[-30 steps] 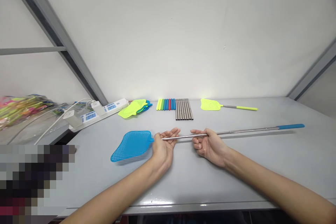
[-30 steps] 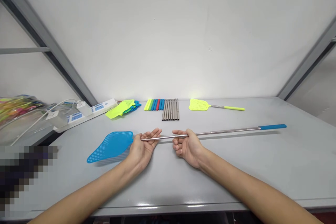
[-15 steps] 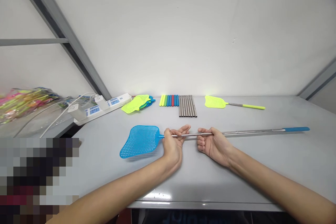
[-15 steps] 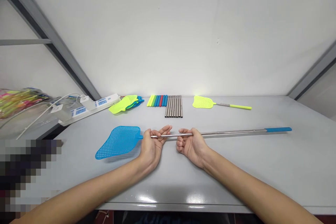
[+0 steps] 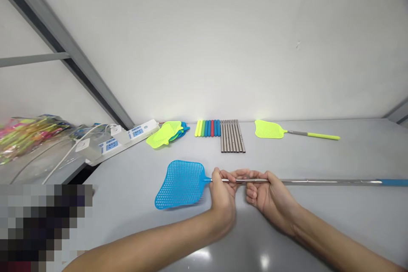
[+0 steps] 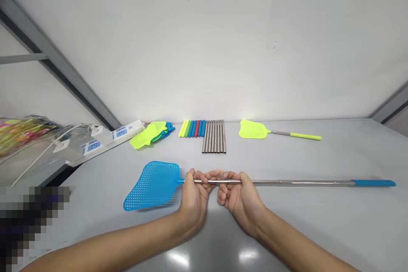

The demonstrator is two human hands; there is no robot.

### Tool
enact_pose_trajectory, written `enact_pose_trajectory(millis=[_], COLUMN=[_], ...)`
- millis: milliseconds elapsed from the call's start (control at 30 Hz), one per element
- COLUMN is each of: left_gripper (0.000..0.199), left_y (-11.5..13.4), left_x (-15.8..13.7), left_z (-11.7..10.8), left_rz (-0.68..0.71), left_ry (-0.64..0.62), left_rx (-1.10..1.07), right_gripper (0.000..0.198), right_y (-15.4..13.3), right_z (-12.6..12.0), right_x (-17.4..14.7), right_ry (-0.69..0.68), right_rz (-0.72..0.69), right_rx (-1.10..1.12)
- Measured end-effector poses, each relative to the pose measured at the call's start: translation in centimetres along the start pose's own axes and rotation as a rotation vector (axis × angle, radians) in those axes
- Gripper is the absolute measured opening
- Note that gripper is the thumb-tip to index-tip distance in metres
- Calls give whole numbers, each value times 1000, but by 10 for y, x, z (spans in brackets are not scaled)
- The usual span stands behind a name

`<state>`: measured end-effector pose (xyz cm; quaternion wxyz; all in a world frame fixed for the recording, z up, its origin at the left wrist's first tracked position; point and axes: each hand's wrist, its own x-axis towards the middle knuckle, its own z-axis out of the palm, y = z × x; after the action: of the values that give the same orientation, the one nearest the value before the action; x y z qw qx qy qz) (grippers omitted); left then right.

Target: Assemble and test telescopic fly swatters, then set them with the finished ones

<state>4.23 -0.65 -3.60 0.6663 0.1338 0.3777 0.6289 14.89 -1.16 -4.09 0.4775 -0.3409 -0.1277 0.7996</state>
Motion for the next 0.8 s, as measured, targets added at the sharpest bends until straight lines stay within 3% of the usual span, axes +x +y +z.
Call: enact_pose_trajectory(millis=[167, 433, 633, 800], left_gripper=[40, 39, 39, 37], left_y=[-3, -7, -4, 4], left_x=[7, 23, 27, 33], left_z=[5, -10, 1, 10], left_rz=[-94, -175, -183, -261], left_ry=[-77, -62, -56, -59], left_rx=[-55, -8, 12, 13], right_gripper=[22, 26, 28, 36], right_y=[-5, -12, -25, -27], right_z=[-1, -7, -6, -5], right_x=[5, 22, 27, 31], right_ry=[-12, -48, -38, 70], right_rz=[8, 131, 93, 72], right_rx=[28, 45, -16, -114])
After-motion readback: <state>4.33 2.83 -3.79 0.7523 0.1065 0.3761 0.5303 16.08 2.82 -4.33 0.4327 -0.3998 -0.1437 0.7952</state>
